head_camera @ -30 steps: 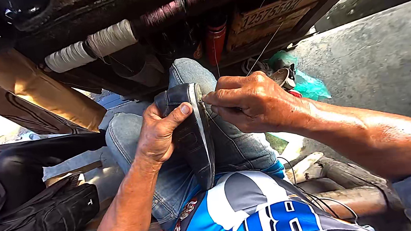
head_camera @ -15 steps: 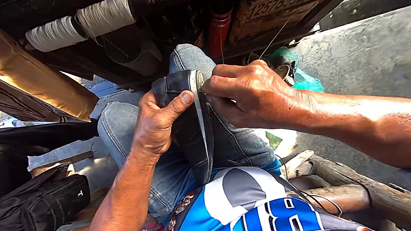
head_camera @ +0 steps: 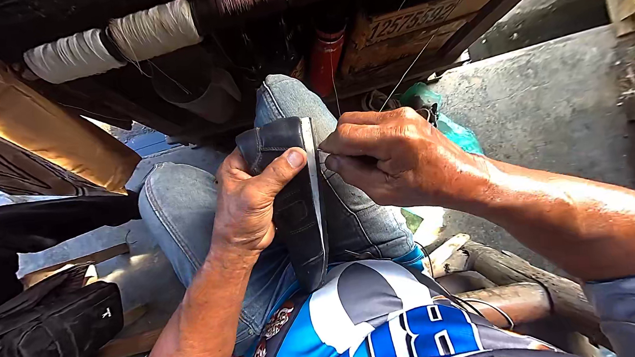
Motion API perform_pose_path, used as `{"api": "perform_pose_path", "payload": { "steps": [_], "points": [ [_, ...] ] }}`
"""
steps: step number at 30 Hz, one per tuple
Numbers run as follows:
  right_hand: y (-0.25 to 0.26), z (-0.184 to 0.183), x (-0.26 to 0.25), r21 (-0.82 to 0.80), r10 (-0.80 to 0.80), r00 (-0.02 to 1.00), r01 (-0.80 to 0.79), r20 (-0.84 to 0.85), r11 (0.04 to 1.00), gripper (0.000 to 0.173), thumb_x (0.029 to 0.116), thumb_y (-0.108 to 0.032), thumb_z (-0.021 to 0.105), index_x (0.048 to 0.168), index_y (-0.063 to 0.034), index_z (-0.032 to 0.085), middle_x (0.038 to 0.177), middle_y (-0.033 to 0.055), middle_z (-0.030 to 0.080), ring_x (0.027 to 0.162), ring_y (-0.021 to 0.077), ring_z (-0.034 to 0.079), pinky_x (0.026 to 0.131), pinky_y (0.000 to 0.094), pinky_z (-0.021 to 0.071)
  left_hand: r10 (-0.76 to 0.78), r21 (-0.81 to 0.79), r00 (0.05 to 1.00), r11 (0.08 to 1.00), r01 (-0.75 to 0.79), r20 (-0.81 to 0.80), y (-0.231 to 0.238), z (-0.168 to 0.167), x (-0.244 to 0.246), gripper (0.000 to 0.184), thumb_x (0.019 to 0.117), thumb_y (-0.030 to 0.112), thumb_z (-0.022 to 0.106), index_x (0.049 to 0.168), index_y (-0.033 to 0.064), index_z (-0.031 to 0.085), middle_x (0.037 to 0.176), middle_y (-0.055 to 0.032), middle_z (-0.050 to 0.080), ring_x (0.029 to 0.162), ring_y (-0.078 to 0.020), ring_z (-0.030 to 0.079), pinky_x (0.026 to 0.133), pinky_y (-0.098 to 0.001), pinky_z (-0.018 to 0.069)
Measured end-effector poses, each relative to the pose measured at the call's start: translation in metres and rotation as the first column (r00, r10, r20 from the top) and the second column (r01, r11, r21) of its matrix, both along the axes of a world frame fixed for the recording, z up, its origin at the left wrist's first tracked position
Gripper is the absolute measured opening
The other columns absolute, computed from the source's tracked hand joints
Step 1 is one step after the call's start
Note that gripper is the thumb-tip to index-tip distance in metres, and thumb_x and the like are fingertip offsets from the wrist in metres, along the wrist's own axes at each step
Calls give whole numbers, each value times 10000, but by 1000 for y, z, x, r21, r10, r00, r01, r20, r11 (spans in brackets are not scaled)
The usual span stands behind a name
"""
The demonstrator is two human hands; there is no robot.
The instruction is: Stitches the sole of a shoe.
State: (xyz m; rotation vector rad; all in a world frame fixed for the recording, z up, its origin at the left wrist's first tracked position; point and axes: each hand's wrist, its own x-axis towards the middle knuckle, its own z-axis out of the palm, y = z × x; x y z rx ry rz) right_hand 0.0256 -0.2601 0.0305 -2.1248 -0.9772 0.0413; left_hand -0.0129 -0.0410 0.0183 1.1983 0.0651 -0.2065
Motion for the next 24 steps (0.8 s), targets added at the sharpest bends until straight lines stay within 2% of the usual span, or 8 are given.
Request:
{"api": "perform_pose_path", "payload": {
  "steps": [4,6,9,11,12,17,21,24],
  "points": [
    [1,-1,3,-79,35,986,-23,161,997,171,980,-106,541,917,-54,691,740,51,536,596,170,535,476,329,369,0,104,1000,995,-2,22,-2,1,0,219,943,83,721,1151,74,657,1002,-73,730,873,-150,732,789,-332,635],
    [3,2,5,-96,46,989,-33,141,995,173,980,-111,537,921,-57,691,743,48,544,591,168,537,475,332,376,3,122,1000,992,-7,30,-1,1,0,217,948,87,718,1154,76,652,1004,-70,730,871,-148,733,787,-329,637],
    [6,9,14,-14,14,977,-18,-213,1000,122,981,-139,573,921,-109,675,736,-55,593,622,8,542,533,198,444,6,134,998,991,-13,58,-1,-1,0,220,952,89,715,1159,72,644,1003,-69,725,877,-149,729,792,-326,633],
    [8,11,18,82,24,888,16,-458,997,81,980,-109,608,911,-97,648,755,-48,622,656,-5,579,577,162,484,10,139,998,990,-19,66,-1,-1,0,220,949,89,718,1156,73,647,1000,-65,726,872,-146,730,788,-323,634],
    [9,11,18,113,31,861,31,-507,993,71,980,-92,608,914,-91,633,766,-36,628,669,7,594,590,165,500,8,136,998,991,-17,63,-1,-2,0,223,948,90,718,1159,73,645,1000,-66,725,874,-146,730,791,-325,634],
    [8,2,3,185,25,940,41,-341,982,64,992,-111,585,969,-72,630,794,-39,603,686,-13,563,589,146,471,-53,-4,998,999,53,32,8,3,3,205,954,67,698,1152,70,647,1002,-74,732,868,-145,735,786,-329,638],
    [4,14,-13,281,51,966,23,-254,959,91,985,-75,593,972,-3,648,747,-27,581,620,-15,512,525,132,420,-84,-85,991,992,93,106,9,17,-2,183,950,42,687,1128,70,658,998,-61,731,890,-137,729,818,-316,629],
    [3,8,-22,308,40,971,35,-235,951,142,1009,-90,567,952,14,645,711,-21,560,588,-1,499,500,135,414,-110,-149,993,982,116,50,12,12,-9,205,951,75,705,1151,75,662,1020,-69,730,908,-141,727,824,-326,628]
  ]
}}
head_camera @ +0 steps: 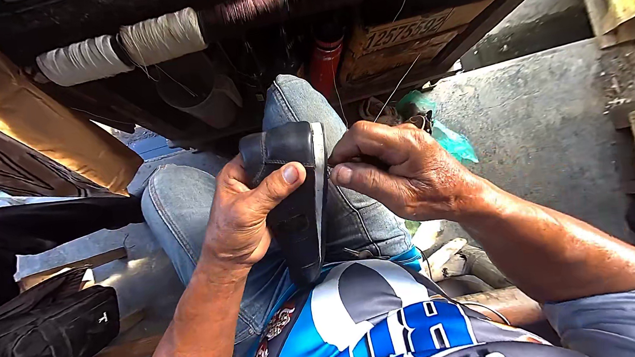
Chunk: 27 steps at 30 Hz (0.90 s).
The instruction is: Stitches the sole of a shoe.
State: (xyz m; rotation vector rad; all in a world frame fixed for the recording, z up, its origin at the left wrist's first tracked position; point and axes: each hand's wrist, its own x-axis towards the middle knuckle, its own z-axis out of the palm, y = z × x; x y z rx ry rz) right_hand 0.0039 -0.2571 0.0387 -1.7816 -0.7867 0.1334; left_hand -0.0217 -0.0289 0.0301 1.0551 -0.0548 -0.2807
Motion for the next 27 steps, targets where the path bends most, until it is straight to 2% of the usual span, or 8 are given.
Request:
{"api": "perform_pose_path", "payload": {
  "steps": [3,7,10,12,14,16,18,27],
  "points": [
    [-7,-12,2,-33,-44,999,43,-29,999,177,1041,-97,508,991,5,644,755,-16,578,640,2,529,558,144,449,-40,71,997,996,44,-65,17,-9,0,202,1020,249,634,1170,115,659,1058,-39,703,944,-125,697,845,-308,606],
    [-17,-14,6,-82,-51,990,41,-130,996,138,1036,-116,528,1058,-24,628,810,-13,598,666,15,551,571,161,467,185,403,977,890,-212,105,64,-16,2,272,1069,307,474,1032,172,707,1133,31,681,1067,-150,654,947,-391,557],
    [-20,-10,10,-138,-37,987,15,-158,990,108,1023,-130,548,1033,-65,633,809,-21,632,676,24,601,581,182,513,268,726,864,468,-504,427,97,-20,1,166,1020,243,601,1028,108,696,1306,-19,590,1144,-123,616,939,-326,557],
    [-20,-6,14,-175,-29,985,-1,-167,985,77,1005,-121,560,990,-88,628,803,-27,649,688,25,617,594,191,520,128,832,862,224,-507,491,97,-17,-2,324,995,273,634,1250,78,680,1433,-158,504,1253,-217,559,996,-360,528],
    [-17,-3,17,-182,-12,982,-23,-187,983,74,994,-114,554,965,-95,619,803,-25,664,693,35,639,605,205,542,-29,817,847,283,-502,530,73,-16,-5,314,1014,208,609,1262,25,673,1320,-187,587,1135,-220,624,930,-367,556],
    [-12,-3,17,-153,-2,981,-28,-196,988,86,996,-102,548,956,-84,621,777,-19,665,653,41,645,564,197,549,-127,736,825,541,-407,550,43,-23,-5,181,978,69,622,1117,-3,713,1158,-113,659,1069,-143,644,925,-308,561],
    [-9,-4,15,-130,-3,984,-20,-177,991,104,1009,-102,539,962,-75,628,756,-25,640,618,33,616,530,183,521,-170,657,834,704,-269,524,22,-37,-2,149,914,-5,639,1034,2,728,1162,-89,642,1096,-114,623,953,-278,549],
    [-12,-6,13,-126,-16,986,-5,-164,992,119,1037,-121,550,978,-61,633,755,-19,616,620,30,582,542,173,492,-158,589,850,782,-204,503,46,-42,3,98,976,110,633,954,59,713,1204,-51,628,1117,-129,614,924,-279,553]
  ]
}}
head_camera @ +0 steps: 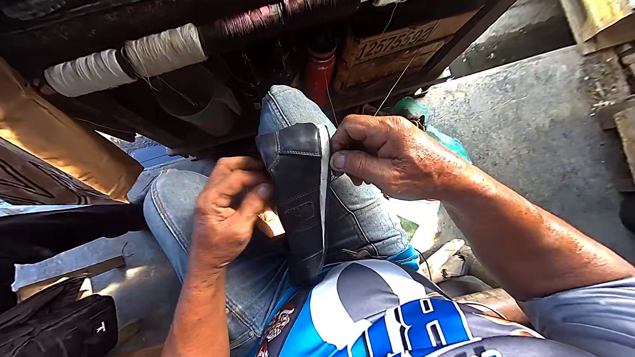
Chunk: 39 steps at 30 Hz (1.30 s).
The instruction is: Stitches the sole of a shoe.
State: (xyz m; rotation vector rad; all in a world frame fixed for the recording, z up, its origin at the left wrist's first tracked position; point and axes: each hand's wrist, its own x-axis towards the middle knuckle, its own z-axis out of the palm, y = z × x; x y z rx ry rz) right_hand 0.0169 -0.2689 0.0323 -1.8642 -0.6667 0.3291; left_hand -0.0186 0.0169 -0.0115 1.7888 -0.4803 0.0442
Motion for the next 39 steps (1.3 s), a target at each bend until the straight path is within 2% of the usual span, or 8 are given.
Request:
{"api": "perform_pose_path", "payload": {
  "steps": [3,6,8,11,14,17,23,39],
  "points": [
    [0,0,1,0,7,1000,-7,2,1000,114,1036,-121,552,969,-62,625,745,-22,600,617,24,565,541,168,475,-119,-339,980,939,59,-160,20,15,-2,147,1019,245,610,1007,144,717,1289,-29,616,1114,-177,647,925,-379,587],
    [1,0,2,-4,17,1000,-17,6,1000,119,1035,-130,552,965,-66,624,743,-28,591,608,17,553,528,161,462,-288,-681,923,731,39,-256,21,33,-11,125,1028,222,611,1033,123,688,1280,-121,658,851,-168,715,661,-269,612],
    [2,0,2,-17,18,1000,-18,4,1000,124,1038,-142,552,963,-75,625,741,-30,595,605,20,554,524,167,462,-350,-754,891,657,14,-289,15,32,-11,123,1040,244,589,1036,147,665,1090,-73,695,662,-87,631,524,-185,513],
    [3,0,2,-22,15,1000,-15,12,1000,118,1032,-136,559,963,-72,630,756,-28,609,616,14,561,540,162,472,-260,-595,850,800,-76,-458,-2,17,-5,113,1040,240,591,1006,202,692,860,55,651,605,-4,547,525,-144,472],
    [4,0,3,-28,21,1000,-20,21,999,120,1030,-128,559,953,-70,631,759,-26,616,618,12,569,542,159,480,-137,-461,850,877,-134,-508,-29,5,-2,173,1040,66,536,1065,111,701,906,-2,718,751,-54,679,685,-237,599],
    [3,2,4,-44,28,999,-27,30,999,126,1031,-127,562,935,-76,627,752,-29,611,618,8,567,541,156,476,-104,-458,903,882,-110,-416,-43,5,-1,224,1056,34,480,1136,81,684,1003,-16,727,886,-83,707,814,-289,612],
    [2,5,7,-72,45,998,-42,40,996,126,1025,-121,574,918,-84,631,734,-34,594,611,9,545,533,164,453,-107,-504,939,860,-78,-326,-50,4,-3,264,1072,31,413,1147,94,658,1008,-1,710,912,-74,694,837,-282,598],
    [4,9,7,-120,38,997,-30,68,992,156,1022,-130,582,879,-99,638,695,-51,565,581,-3,516,503,158,416,-233,-612,894,789,-57,-383,-52,5,3,257,993,-40,549,1162,117,660,1036,-13,718,921,-86,702,831,-283,606]
  ]
}}
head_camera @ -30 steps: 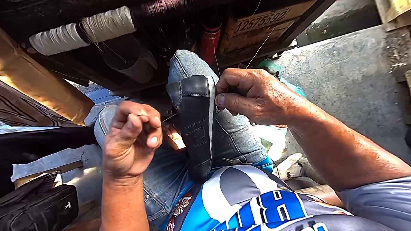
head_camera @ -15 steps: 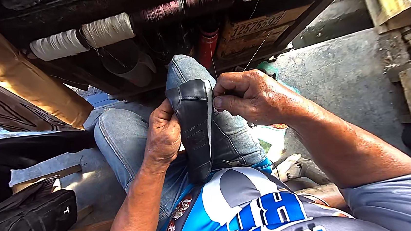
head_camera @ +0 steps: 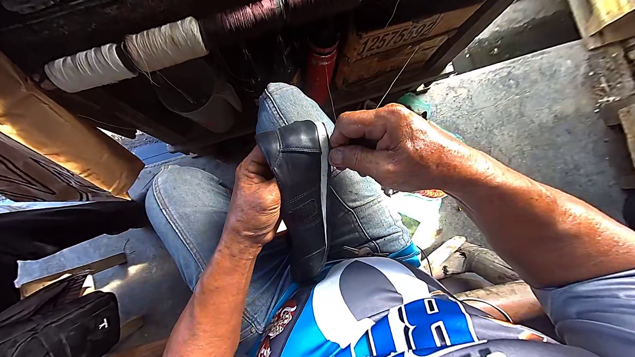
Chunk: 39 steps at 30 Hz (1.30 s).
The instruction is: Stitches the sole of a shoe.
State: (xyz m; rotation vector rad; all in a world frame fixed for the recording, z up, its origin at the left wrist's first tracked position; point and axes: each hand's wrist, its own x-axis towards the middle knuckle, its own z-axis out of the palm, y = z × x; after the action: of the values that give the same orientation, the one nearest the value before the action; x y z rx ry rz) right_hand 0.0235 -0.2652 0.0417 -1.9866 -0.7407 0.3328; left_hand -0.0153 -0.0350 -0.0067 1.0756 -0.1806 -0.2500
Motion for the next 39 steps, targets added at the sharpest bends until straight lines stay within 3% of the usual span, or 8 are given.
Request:
{"api": "perform_pose_path", "payload": {
  "steps": [13,16,18,21,26,30,33,39],
  "points": [
    [6,-4,-10,-17,-23,1000,23,18,1000,138,1048,-152,542,943,-94,611,728,-48,554,618,5,515,541,174,421,-22,-69,997,997,17,-70,19,-1,-8,369,996,76,345,1132,133,683,978,3,728,868,-77,703,779,-278,600],
    [7,1,-7,-51,4,998,-8,-64,999,133,1054,-160,531,963,-101,609,779,-34,628,663,19,602,594,186,512,-36,-130,997,991,26,-73,19,1,-13,259,991,277,520,1117,149,705,990,13,730,898,-73,700,791,-278,593],
    [10,2,-6,-34,2,996,-5,-86,999,140,1056,-156,536,952,-96,607,778,-28,628,658,21,594,593,184,503,29,-23,1000,999,-29,-13,13,4,-15,269,989,387,651,1127,162,706,1022,26,737,940,-70,708,840,-282,602],
    [17,-12,-8,45,-41,999,40,29,998,142,1035,-129,546,918,-80,611,707,-43,538,605,12,501,537,184,410,166,113,986,980,-164,-16,2,8,-12,180,997,260,679,1093,113,716,972,-14,742,874,-106,723,813,-308,621],
    [15,-38,-18,85,-169,972,157,162,984,180,1051,-182,556,1025,-58,685,700,-42,580,574,30,505,515,237,419,192,132,981,973,-188,-12,-5,7,-9,162,1035,191,607,1132,101,701,1016,-19,731,924,-109,714,855,-306,608],
    [8,-34,-19,70,-109,994,107,29,992,174,1069,-179,524,1080,-61,652,747,-36,577,615,26,526,557,212,453,192,151,981,970,-191,4,-9,7,-10,156,1037,184,604,1117,95,704,994,-22,735,902,-111,720,839,-306,615],
    [4,-16,-13,58,27,987,-18,-159,998,126,1081,-141,488,1077,-54,579,846,-3,626,706,33,633,636,188,562,225,197,974,954,-227,36,-12,10,-14,148,1039,183,596,1075,99,713,953,-6,736,871,-99,719,814,-293,616],
    [18,-35,-27,183,-162,987,161,-6,970,144,1052,-90,527,1018,-6,639,734,-7,558,607,26,504,547,182,432,270,214,960,936,-280,77,-15,8,-17,155,1046,178,588,1097,89,703,975,-12,730,898,-104,712,846,-301,606]
  ]
}}
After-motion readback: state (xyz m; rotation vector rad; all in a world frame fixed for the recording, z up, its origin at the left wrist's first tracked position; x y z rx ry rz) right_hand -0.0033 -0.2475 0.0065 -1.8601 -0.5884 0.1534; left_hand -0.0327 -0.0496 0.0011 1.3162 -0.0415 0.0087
